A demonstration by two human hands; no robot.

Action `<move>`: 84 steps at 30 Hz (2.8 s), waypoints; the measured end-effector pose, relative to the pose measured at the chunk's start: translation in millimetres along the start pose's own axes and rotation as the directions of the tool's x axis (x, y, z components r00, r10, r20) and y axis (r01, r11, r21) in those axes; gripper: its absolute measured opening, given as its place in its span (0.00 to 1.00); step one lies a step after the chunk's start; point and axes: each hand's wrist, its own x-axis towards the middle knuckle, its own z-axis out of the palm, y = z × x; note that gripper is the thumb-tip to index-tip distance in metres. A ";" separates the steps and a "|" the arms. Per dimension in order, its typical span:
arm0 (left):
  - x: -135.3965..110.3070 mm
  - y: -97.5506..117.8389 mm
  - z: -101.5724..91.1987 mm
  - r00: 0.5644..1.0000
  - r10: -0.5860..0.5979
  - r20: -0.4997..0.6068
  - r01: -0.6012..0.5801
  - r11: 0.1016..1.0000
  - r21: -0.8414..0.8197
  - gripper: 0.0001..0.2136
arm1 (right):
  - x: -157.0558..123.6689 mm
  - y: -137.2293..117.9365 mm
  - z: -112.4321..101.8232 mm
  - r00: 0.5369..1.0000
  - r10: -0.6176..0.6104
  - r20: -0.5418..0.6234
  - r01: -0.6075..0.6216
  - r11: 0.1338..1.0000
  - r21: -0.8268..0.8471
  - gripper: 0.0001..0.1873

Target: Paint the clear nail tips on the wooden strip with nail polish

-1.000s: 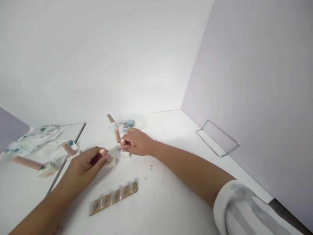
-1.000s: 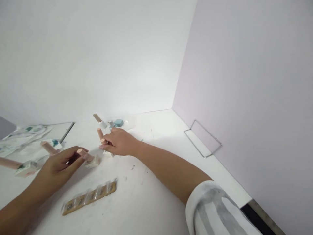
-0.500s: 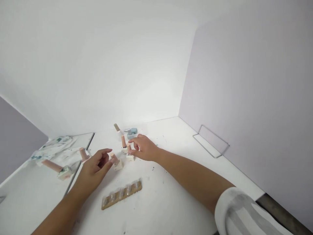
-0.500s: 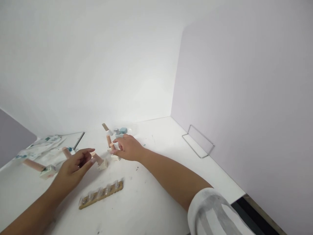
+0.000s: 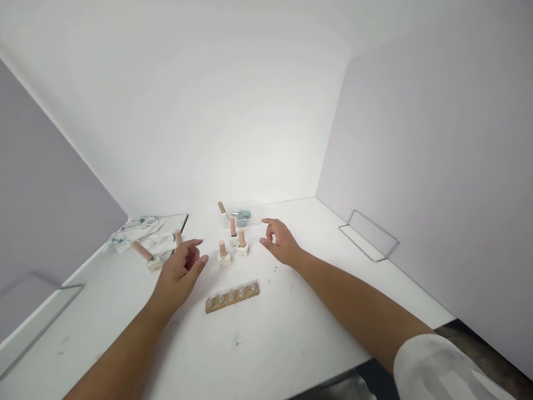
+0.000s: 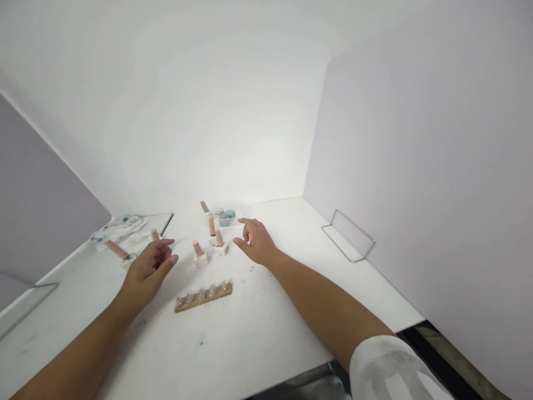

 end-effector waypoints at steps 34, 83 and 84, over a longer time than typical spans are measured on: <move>22.6 -3.8 21.9 0.913 -0.195 0.358 0.091 0.953 0.288 0.12 | 18.3 -0.9 33.5 0.896 0.207 0.393 -0.123 0.966 -0.227 0.19; 22.3 -14.2 30.8 0.912 -0.240 0.333 0.235 0.970 0.056 0.21 | 17.1 5.4 35.1 0.877 0.146 0.457 -0.118 0.989 -0.088 0.13; 22.2 -14.4 30.8 0.911 -0.244 0.331 0.245 0.969 0.039 0.22 | 17.0 5.6 34.8 0.877 0.151 0.456 -0.124 0.988 -0.088 0.13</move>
